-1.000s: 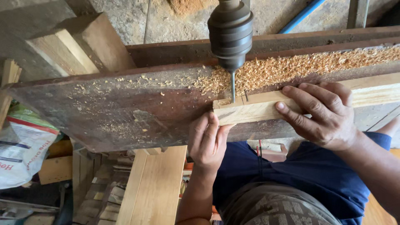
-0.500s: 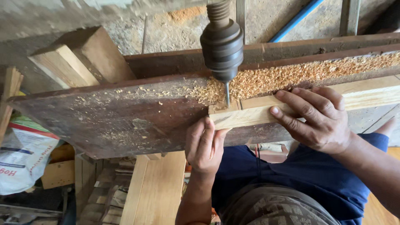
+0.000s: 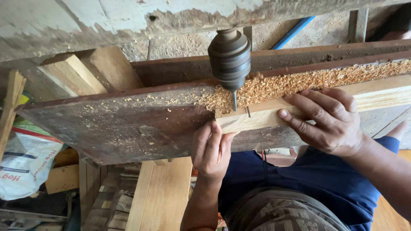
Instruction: The person uses a drill press to bore holes into small rectangular wooden pieces. They hold each piece under the spinning drill bit, create a hole, then move the finished piece aside and repeat the process with new pieces.
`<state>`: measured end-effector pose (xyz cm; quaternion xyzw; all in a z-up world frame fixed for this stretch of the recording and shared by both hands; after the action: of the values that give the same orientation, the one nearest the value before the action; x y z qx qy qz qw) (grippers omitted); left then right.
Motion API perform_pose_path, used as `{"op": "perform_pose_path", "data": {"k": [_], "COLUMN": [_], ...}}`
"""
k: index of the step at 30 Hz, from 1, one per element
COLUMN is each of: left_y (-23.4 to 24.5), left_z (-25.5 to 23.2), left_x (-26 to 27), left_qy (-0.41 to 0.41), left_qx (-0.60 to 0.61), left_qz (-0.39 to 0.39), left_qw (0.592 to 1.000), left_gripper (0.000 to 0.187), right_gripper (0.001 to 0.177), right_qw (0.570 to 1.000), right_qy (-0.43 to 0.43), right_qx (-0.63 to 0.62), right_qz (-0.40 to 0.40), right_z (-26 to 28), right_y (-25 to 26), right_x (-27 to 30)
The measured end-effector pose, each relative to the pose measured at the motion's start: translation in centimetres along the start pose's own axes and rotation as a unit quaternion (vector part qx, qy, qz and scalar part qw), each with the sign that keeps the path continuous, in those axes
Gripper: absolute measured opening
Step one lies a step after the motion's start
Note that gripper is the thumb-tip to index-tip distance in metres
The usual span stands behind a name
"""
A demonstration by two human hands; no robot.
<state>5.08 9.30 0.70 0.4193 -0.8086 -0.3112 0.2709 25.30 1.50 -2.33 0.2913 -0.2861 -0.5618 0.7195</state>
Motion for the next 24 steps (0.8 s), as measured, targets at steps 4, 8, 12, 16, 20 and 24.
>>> {"op": "perform_pose_path", "data": {"k": [4, 8, 12, 16, 20, 24], "left_y": [0.1, 0.1, -0.4, 0.9, 0.7, 0.0], "left_z": [-0.4, 0.1, 0.9, 0.9, 0.3, 0.0], "left_x": [-0.1, -0.2, -1.5, -2.9, -2.6, -1.5], "left_qy": [-0.003, -0.022, -0.099, -0.102, -0.078, -0.055], "left_qx": [-0.017, -0.006, 0.024, 0.024, 0.024, 0.029], "left_qz": [-0.002, 0.019, 0.022, 0.116, 0.080, 0.031], "left_qw": [1.000, 1.000, 0.995, 0.988, 0.993, 0.998], "left_gripper": [0.046, 0.047, 0.047, 0.049, 0.048, 0.049], "right_gripper": [0.045, 0.043, 0.043, 0.045, 0.047, 0.048], "right_qw": [1.000, 0.999, 0.990, 0.979, 0.989, 0.996], "right_qy": [-0.010, -0.042, -0.091, -0.156, -0.113, -0.055], "right_qx": [-0.007, 0.002, 0.019, -0.001, 0.022, 0.035], "right_qz": [-0.006, -0.034, -0.102, -0.131, -0.088, -0.055], "right_z": [-0.2, -0.2, 1.5, 3.2, 1.7, -0.2], "right_y": [0.1, -0.5, -2.8, -3.5, -2.9, -2.2], "right_x": [0.2, 1.3, 3.1, 4.3, 4.0, 3.3]}}
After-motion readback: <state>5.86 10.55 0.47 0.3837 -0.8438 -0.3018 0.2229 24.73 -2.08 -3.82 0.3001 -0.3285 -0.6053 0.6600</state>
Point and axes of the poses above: each hand's wrist, its own x-axis away from the middle knuckle, its own y-axis out of the back of the hand, z = x × y, the point moved 9 cm from there along -x, towards the middle knuckle, and after that the axes turned 4 degrees about z, right-handed, at the moved point
